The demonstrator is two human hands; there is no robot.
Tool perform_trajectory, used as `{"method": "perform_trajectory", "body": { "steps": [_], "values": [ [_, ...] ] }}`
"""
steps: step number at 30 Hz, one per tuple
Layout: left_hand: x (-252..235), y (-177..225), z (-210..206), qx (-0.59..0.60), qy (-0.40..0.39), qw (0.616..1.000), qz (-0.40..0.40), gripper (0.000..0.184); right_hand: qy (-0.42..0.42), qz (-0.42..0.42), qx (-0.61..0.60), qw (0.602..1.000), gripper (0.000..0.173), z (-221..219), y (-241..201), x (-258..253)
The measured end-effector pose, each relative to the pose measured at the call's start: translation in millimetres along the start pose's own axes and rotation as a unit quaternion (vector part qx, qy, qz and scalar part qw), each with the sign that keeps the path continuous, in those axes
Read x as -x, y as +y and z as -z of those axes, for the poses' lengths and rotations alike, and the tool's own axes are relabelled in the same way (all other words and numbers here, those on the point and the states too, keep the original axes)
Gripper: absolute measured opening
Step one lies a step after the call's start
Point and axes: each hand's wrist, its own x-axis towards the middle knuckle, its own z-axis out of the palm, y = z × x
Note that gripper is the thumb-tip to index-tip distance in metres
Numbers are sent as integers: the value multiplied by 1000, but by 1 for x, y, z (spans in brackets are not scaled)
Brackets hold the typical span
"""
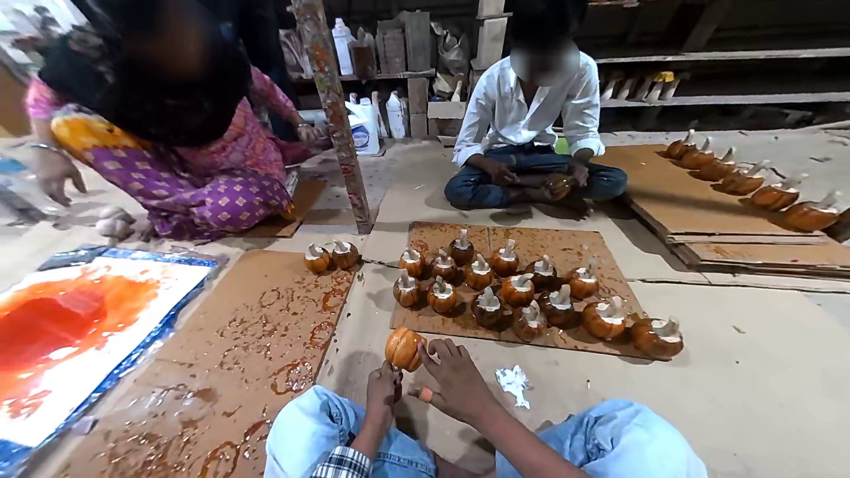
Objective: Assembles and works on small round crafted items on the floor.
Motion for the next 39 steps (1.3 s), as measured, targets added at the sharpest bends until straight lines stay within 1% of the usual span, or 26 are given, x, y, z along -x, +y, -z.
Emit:
{"method": "perform_trajectory", "body": {
  "steps": [2, 4, 6, 7, 9, 11, 12, 13, 15, 16, 18, 19, 21, 22, 25, 26, 27, 28, 30, 31, 33, 35, 38, 39],
  "values": [
    [0, 2, -1, -14, 7, 1000, -2, 49, 30, 23, -52, 998, 87, -1, 5, 2],
    [0, 2, -2, -48, 14, 998, -26, 54, 105, 48, -126, 985, 72, 0, 12, 4],
    [-3, -3, 0, -97, 16, 992, -84, 58, 176, 26, -197, 964, 62, 1, 17, 3],
    [-4, -6, 2, -115, 13, 986, -120, 56, 193, -3, -231, 954, 58, 1, 20, 1],
    [-1, -6, 2, -162, 16, 974, -157, 53, 184, -53, -275, 942, 50, -2, 30, -2],
    [5, 2, -2, -241, 32, 956, -162, 55, 145, -80, -300, 940, 51, -4, 35, -4],
    [8, 6, -4, -274, 38, 947, -161, 55, 127, -81, -293, 944, 54, -6, 35, -3],
    [12, 9, -4, -298, 39, 940, -164, 53, 115, -70, -261, 956, 57, -6, 34, -2],
    [17, 13, -4, -340, 39, 926, -162, 50, 88, -22, -143, 986, 71, -4, 27, -1],
    [17, 14, -4, -358, 45, 919, -156, 51, 68, -2, -84, 994, 75, -3, 21, -1],
    [17, 18, -4, -378, 48, 918, -114, 54, 49, 18, 1, 999, 82, -8, 13, -2],
    [16, 19, -4, -379, 48, 919, -94, 56, 50, 28, 24, 998, 83, -11, 12, -2],
    [14, 19, -5, -377, 52, 921, -75, 58, 43, 55, 41, 997, 80, -10, 13, -3],
    [14, 19, -5, -379, 54, 921, -74, 58, 39, 74, 41, 996, 74, -9, 15, -2],
    [15, 22, -8, -403, 49, 910, -87, 58, 27, 131, 50, 990, 47, -7, 18, 3],
    [15, 23, -8, -415, 46, 904, -96, 57, 53, 146, 64, 986, 43, -9, 18, 5],
    [16, 23, -7, -427, 41, 898, -101, 56, 85, 150, 73, 982, 48, -12, 17, 5],
    [16, 25, -7, -439, 32, 892, -102, 54, 105, 143, 81, 981, 59, -13, 16, 6],
    [18, 26, -9, -467, 24, 878, -100, 55, 118, 115, 109, 980, 81, -13, 14, 5],
    [18, 26, -10, -482, 23, 870, -103, 56, 118, 101, 125, 980, 85, -14, 13, 5],
    [20, 25, -11, -502, 28, 856, -123, 58, 118, 74, 160, 977, 87, -17, 11, 5],
    [22, 23, -10, -501, 41, 850, -158, 59, 132, 43, 182, 973, 85, -15, 9, 5],
    [23, 18, -11, -493, 79, 826, -261, 56, 152, -14, 182, 971, 84, -11, 13, 3],
    [23, 17, -11, -495, 86, 816, -284, 55, 136, -42, 171, 975, 84, -10, 12, 3]
  ]
}}
